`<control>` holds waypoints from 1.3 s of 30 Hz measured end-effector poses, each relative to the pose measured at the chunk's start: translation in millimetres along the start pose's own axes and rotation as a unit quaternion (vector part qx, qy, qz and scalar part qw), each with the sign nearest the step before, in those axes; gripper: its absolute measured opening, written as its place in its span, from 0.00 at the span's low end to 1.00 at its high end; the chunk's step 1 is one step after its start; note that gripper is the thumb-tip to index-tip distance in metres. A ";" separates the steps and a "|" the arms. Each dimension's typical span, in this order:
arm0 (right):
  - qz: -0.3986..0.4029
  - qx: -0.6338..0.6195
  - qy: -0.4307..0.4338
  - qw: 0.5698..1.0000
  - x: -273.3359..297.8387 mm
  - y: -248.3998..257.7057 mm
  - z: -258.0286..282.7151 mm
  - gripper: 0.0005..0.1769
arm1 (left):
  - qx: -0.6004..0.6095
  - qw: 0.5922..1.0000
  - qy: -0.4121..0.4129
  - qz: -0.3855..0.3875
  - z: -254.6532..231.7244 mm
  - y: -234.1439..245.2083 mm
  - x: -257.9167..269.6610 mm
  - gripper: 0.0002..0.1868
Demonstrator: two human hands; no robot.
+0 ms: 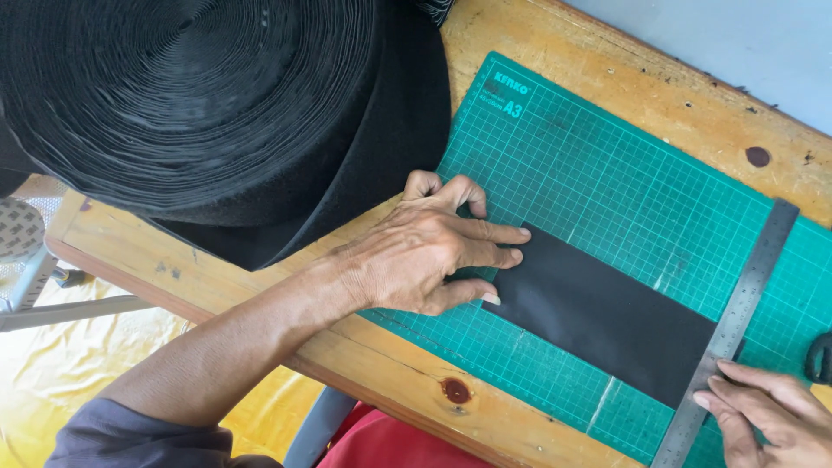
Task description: The person measures and cuts a piece of black fabric using a metal ruler and a red utility knife on a green cutting mat. They then use scissors to trim the edges and a yellow plastic scraper to smooth the surface of the fabric.
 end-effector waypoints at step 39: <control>0.042 0.068 -0.085 0.993 -9.4 19.4 40.9 0.09 | -0.050 0.998 -0.036 -0.032 -6.4 1.6 -1.7 0.29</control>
Point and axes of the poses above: each hand's wrist, its own x-axis away from the middle knuckle, its own y-axis out of the back of the hand, z = x × y, the point moved 7 cm from there along -x, towards the middle knuckle, and after that the axes turned 14 degrees about -y, right-handed, at the moved point
